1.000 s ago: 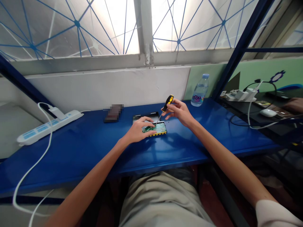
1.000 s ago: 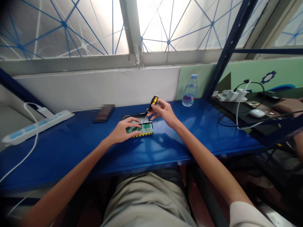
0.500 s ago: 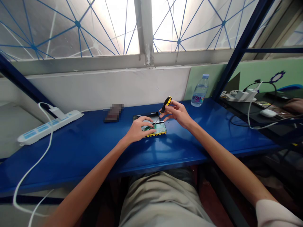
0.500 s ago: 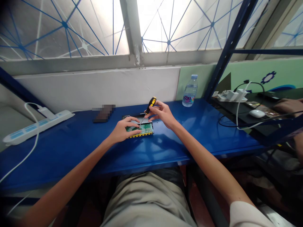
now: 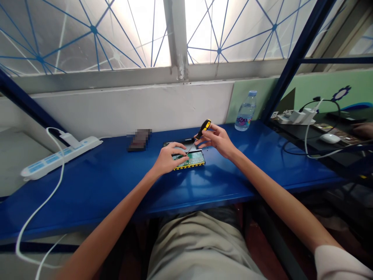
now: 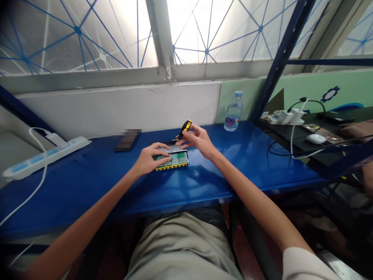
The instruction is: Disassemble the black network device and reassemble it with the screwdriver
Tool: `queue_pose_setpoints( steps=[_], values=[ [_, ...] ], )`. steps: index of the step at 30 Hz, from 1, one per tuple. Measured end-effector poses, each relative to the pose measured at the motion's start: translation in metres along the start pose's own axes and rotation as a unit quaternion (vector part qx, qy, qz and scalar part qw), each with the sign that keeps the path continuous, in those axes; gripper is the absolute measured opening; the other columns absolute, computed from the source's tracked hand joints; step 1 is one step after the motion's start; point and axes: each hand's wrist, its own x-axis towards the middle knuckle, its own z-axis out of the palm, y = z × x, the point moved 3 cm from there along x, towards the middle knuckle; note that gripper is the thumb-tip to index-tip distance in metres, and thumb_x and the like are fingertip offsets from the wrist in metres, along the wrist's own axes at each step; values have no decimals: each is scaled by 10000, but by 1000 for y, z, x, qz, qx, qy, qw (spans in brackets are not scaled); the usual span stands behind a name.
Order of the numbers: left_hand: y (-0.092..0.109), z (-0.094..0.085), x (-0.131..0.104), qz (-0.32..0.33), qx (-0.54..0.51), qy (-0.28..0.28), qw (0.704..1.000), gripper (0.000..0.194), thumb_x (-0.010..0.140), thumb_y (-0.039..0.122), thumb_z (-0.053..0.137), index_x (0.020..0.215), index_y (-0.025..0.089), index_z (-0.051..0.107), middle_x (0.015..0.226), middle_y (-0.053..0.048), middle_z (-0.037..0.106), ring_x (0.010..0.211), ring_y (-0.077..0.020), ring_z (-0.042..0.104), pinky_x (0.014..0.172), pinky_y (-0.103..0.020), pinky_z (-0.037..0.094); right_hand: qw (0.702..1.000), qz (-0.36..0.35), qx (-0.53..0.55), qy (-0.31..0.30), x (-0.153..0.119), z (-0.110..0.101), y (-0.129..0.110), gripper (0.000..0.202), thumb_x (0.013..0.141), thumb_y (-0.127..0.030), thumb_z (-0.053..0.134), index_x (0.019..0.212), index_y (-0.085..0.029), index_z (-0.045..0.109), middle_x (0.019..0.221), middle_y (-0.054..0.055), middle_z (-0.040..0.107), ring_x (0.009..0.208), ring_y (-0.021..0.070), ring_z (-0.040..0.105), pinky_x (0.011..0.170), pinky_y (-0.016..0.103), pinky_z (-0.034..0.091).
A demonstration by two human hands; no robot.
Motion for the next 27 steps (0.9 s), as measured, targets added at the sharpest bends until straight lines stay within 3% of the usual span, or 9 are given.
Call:
queue_pose_setpoints(
  steps=[27],
  values=[
    [-3, -1, 0, -4, 44, -4, 999, 104, 818, 298, 713, 781, 215, 762, 1058, -68, 731, 967, -237, 690, 902, -386, 523, 1000, -19, -7, 11, 0, 1, 2, 423, 767, -501, 797, 957, -196, 574, 928, 74, 754, 724, 198, 749, 673, 352, 641]
  ],
)
